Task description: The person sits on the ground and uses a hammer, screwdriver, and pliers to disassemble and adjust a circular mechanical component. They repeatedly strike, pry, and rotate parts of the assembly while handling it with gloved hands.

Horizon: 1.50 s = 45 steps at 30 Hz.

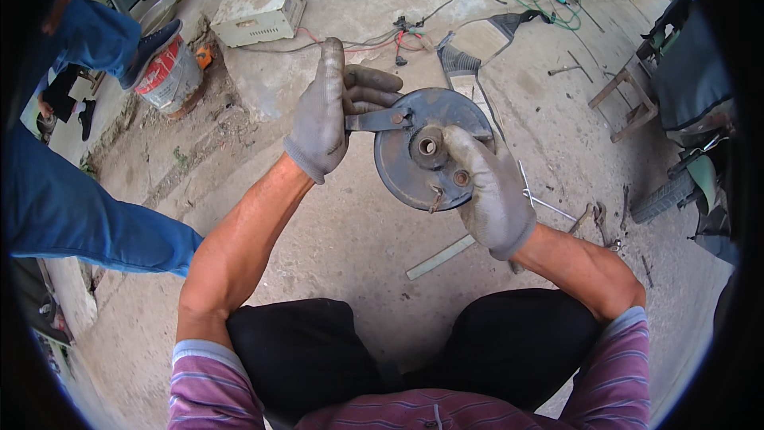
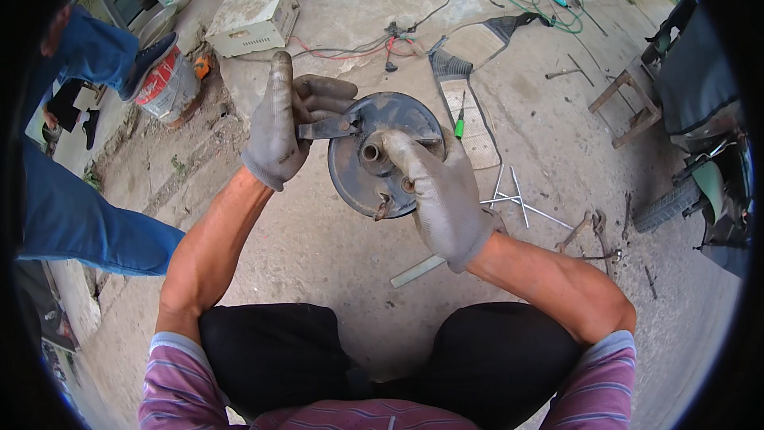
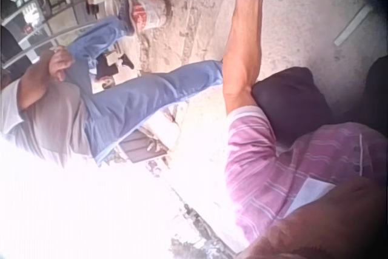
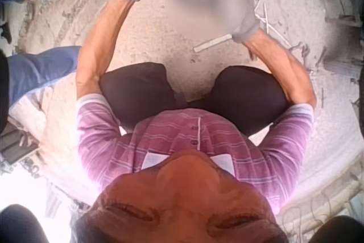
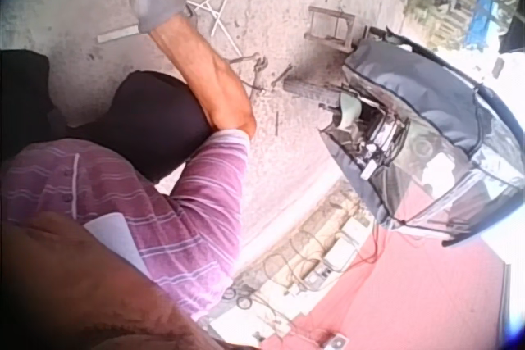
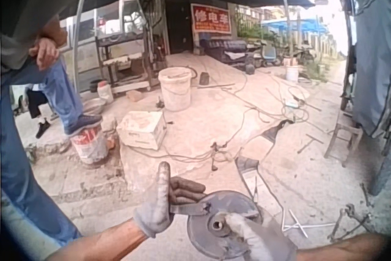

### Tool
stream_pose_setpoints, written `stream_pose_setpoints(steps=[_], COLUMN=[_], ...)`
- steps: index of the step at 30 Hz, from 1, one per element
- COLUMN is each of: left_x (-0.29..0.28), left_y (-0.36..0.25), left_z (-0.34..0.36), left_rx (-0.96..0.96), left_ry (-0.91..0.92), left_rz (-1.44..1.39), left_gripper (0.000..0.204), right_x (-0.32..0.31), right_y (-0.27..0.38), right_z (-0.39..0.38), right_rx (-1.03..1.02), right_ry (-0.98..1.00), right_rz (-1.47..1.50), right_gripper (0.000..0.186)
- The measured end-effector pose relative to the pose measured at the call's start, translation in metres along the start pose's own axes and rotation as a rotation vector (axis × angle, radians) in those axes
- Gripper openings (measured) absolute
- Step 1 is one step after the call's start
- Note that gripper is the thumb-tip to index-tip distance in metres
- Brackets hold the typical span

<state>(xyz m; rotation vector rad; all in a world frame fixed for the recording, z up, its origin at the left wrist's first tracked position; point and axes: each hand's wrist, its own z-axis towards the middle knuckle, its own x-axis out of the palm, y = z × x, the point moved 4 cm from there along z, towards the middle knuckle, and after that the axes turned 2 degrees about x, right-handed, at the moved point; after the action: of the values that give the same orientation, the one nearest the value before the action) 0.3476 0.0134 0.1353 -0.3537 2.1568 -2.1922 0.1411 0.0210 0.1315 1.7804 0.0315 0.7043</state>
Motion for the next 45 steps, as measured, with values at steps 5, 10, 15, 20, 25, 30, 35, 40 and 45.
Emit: stream_pose_setpoints(steps=[5,10,15,20,25,30,35,40,45], left_x=[0.021,0.047,0.009,0.035,0.043,0.014,0.045,0.037,0.035], left_y=[0.016,0.025,-0.001,0.016,0.004,0.006,0.023,0.014,0.022], left_z=[-0.014,-0.034,-0.008,-0.024,-0.028,-0.006,-0.035,-0.03,-0.032], left_rx=[-0.043,0.434,0.031,0.019,0.376,-0.154,0.453,0.32,0.149], left_ry=[0.121,-0.092,-0.111,-0.038,-0.11,-0.036,-0.11,-0.036,0.076], left_rz=[-0.176,0.278,-0.138,-0.08,0.333,-0.154,0.471,0.432,0.19], left_gripper=[0.091,0.073,0.087,0.083,0.075,0.083,0.067,0.054,0.052], right_x=[-0.008,0.002,-0.002,-0.015,-0.01,-0.005,-0.003,-0.005,-0.013], right_y=[0.001,0.009,0.007,0.005,0.0,-0.001,-0.006,-0.004,0.005], right_z=[0.002,0.004,-0.003,0.004,0.011,0.008,0.014,0.016,0.009], right_rx=[-0.008,-0.083,0.007,-0.007,-0.02,0.032,-0.013,-0.034,-0.017], right_ry=[-0.021,-0.029,-0.005,0.045,-0.029,0.0,-0.012,-0.007,0.052], right_rz=[0.01,0.026,-0.004,-0.047,0.036,0.105,0.118,0.084,-0.002], right_gripper=[0.024,0.023,0.025,0.029,0.027,0.025,0.027,0.031,0.038])
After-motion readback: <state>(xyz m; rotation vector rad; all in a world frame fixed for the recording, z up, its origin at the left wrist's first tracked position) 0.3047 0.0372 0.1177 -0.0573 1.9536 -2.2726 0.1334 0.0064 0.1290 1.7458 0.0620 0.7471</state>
